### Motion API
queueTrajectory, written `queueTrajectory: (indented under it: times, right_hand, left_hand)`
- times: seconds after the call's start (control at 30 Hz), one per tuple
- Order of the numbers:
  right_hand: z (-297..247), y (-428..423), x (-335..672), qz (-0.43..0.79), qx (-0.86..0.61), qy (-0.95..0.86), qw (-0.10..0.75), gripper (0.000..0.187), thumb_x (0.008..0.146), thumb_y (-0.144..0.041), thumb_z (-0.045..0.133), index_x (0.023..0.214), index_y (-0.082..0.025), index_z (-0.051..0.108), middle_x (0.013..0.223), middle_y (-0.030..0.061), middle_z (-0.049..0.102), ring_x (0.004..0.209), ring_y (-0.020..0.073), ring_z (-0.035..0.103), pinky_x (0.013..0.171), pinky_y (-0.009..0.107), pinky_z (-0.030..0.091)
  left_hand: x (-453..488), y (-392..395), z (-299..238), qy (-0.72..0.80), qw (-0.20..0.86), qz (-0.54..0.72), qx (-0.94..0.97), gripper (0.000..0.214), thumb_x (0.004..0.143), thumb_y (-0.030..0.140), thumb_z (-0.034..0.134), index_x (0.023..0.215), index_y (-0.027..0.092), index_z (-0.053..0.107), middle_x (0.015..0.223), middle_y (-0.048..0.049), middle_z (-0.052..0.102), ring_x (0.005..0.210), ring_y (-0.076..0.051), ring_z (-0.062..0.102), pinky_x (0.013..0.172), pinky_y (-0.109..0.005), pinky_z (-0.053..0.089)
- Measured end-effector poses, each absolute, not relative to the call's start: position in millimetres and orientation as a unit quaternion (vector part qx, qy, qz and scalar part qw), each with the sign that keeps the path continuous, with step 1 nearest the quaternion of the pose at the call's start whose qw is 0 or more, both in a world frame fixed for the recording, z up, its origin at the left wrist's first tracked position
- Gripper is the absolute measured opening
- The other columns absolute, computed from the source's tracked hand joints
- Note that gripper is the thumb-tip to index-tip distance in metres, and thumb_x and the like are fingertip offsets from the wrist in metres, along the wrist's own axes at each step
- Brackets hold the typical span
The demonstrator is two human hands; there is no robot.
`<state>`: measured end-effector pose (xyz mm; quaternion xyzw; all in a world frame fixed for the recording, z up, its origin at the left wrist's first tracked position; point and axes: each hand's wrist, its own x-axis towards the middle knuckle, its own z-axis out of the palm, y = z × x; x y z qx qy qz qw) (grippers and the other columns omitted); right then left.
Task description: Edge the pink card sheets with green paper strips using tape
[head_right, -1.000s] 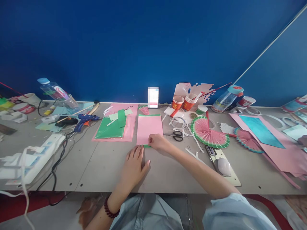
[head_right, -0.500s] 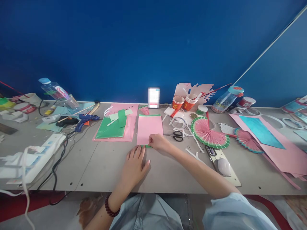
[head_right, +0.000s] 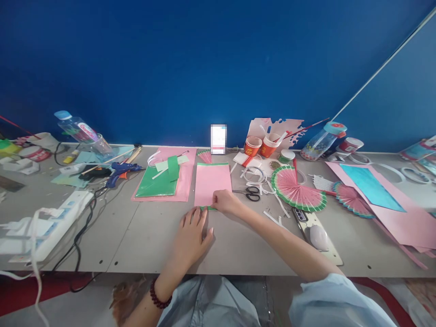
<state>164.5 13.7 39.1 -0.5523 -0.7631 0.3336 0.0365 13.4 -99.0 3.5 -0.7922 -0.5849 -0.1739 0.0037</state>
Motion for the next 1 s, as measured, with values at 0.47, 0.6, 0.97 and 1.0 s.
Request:
queueTrajectory:
  times: [0.47,0.6,0.97,1.0]
  right_hand:
    - [40,14,184,0.289,-0.59,-0.754,0.006,0.018,0.072,-0.031,0.064,0.087,-0.021,0.059,0.075,0.0004,0.065,0.066,0.0133,0.056,0.056,0.021,0.031]
    - [32,13,194,0.264,-0.598,-0.757,0.012,0.021,0.073,-0.035,0.064,0.087,-0.021,0.057,0.076,0.0003,0.064,0.068,0.0144,0.057,0.055,0.022,0.03]
    - [23,1,218,0.209,-0.642,-0.737,0.033,0.018,0.076,-0.038,0.062,0.082,-0.022,0.056,0.075,0.0009,0.065,0.066,0.0158,0.057,0.052,0.023,0.025]
    - [22,0,220,0.209,-0.644,-0.735,0.036,0.018,0.076,-0.038,0.062,0.081,-0.022,0.056,0.075,0.001,0.065,0.066,0.0157,0.056,0.052,0.023,0.025]
  left_hand:
    - [14,-99,4,-0.588,0.004,-0.16,-0.793,0.053,0.084,0.034,0.045,0.133,0.013,0.043,0.127,-0.015,0.052,0.119,-0.031,0.043,0.096,-0.048,0.037]
    - [14,-99,5,-0.587,0.006,-0.155,-0.794,0.054,0.084,0.034,0.045,0.134,0.013,0.041,0.129,-0.0147,0.051,0.12,-0.03,0.042,0.097,-0.047,0.036]
    - [13,-99,3,-0.589,0.008,-0.15,-0.794,0.055,0.085,0.035,0.045,0.135,0.013,0.04,0.13,-0.0133,0.051,0.121,-0.029,0.041,0.099,-0.045,0.035]
    - [13,-99,3,-0.589,0.007,-0.149,-0.794,0.055,0.085,0.035,0.045,0.135,0.013,0.04,0.13,-0.0134,0.051,0.121,-0.029,0.041,0.099,-0.045,0.035]
